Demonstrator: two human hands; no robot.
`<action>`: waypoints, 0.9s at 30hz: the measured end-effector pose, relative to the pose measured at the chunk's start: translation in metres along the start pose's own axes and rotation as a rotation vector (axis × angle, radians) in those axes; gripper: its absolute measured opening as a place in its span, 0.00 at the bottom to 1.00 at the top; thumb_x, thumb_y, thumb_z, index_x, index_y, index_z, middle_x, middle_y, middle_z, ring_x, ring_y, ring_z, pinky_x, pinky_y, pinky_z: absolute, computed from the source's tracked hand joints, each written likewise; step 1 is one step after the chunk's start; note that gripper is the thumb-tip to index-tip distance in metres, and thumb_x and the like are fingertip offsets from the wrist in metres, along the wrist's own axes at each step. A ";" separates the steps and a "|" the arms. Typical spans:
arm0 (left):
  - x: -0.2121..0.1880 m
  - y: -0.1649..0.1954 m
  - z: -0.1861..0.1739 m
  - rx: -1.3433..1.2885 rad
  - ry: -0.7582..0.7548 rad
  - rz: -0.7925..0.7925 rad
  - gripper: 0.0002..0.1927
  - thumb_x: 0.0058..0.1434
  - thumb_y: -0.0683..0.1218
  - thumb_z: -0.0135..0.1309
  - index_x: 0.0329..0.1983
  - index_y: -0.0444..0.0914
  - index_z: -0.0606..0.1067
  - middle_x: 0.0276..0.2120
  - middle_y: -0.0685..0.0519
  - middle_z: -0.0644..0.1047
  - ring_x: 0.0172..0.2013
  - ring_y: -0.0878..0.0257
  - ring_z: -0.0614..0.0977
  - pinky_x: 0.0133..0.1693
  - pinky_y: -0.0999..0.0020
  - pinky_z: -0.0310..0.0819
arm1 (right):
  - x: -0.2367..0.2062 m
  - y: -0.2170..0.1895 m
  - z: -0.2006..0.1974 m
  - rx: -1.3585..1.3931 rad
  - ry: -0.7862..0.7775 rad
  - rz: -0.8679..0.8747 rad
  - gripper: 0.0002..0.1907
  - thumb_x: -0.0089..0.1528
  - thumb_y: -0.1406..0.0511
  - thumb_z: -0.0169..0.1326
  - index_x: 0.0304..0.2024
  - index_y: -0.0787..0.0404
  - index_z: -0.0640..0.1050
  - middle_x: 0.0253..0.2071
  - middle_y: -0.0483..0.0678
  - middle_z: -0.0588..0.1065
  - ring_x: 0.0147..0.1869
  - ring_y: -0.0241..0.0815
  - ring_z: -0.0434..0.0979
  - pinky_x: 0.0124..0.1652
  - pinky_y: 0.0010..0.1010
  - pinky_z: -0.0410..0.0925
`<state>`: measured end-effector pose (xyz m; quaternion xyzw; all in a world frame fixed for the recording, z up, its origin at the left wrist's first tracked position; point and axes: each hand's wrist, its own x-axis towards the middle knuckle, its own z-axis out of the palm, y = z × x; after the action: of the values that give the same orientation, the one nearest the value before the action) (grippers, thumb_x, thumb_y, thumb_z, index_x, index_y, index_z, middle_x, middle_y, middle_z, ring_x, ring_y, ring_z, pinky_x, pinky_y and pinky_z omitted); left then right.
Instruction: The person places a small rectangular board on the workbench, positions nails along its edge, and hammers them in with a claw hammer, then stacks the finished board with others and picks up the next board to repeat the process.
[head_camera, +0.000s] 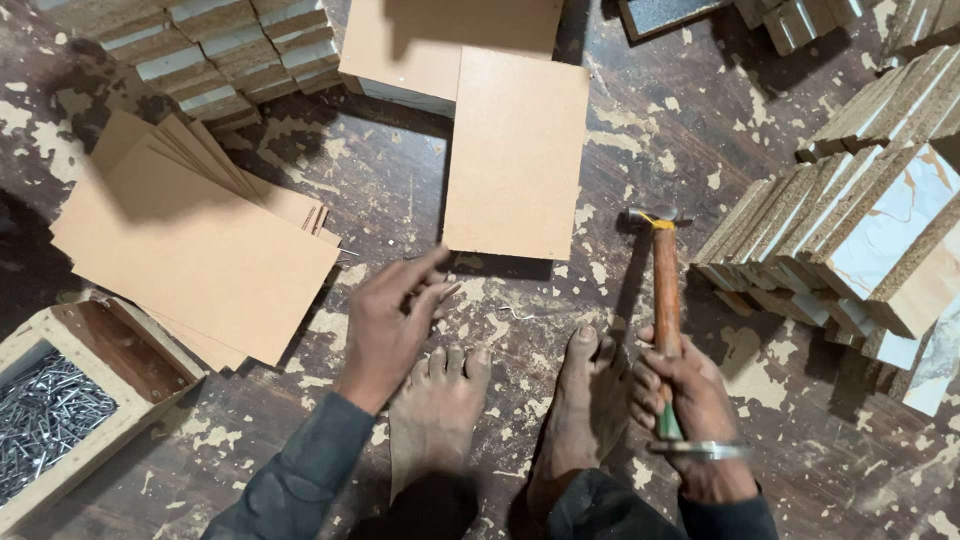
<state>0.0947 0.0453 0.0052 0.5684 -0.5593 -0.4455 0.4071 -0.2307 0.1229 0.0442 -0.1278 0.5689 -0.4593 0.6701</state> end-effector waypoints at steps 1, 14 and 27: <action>0.003 0.000 0.003 -0.169 0.021 -0.172 0.14 0.63 0.37 0.56 0.52 0.41 0.78 0.37 0.51 0.82 0.32 0.67 0.84 0.32 0.76 0.84 | -0.005 -0.001 0.004 -0.148 0.030 -0.043 0.17 0.63 0.67 0.54 0.53 0.65 0.71 0.21 0.43 0.69 0.16 0.33 0.66 0.13 0.25 0.64; 0.030 -0.006 0.018 0.313 0.118 0.378 0.08 0.65 0.35 0.56 0.45 0.36 0.73 0.43 0.46 0.72 0.45 0.53 0.78 0.45 0.60 0.77 | -0.023 0.023 0.046 -1.126 -0.062 -0.421 0.11 0.65 0.62 0.54 0.46 0.61 0.76 0.20 0.47 0.68 0.21 0.40 0.67 0.24 0.34 0.63; 0.037 -0.024 0.029 0.279 0.116 0.366 0.12 0.62 0.34 0.56 0.47 0.37 0.73 0.46 0.47 0.71 0.49 0.49 0.77 0.50 0.55 0.75 | -0.014 0.031 0.057 -1.308 -0.070 -0.589 0.15 0.65 0.65 0.53 0.53 0.62 0.71 0.31 0.61 0.77 0.31 0.58 0.83 0.30 0.45 0.72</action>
<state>0.0725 0.0101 -0.0280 0.5327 -0.6850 -0.2494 0.4299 -0.1652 0.1307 0.0498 -0.6659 0.6476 -0.1818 0.3225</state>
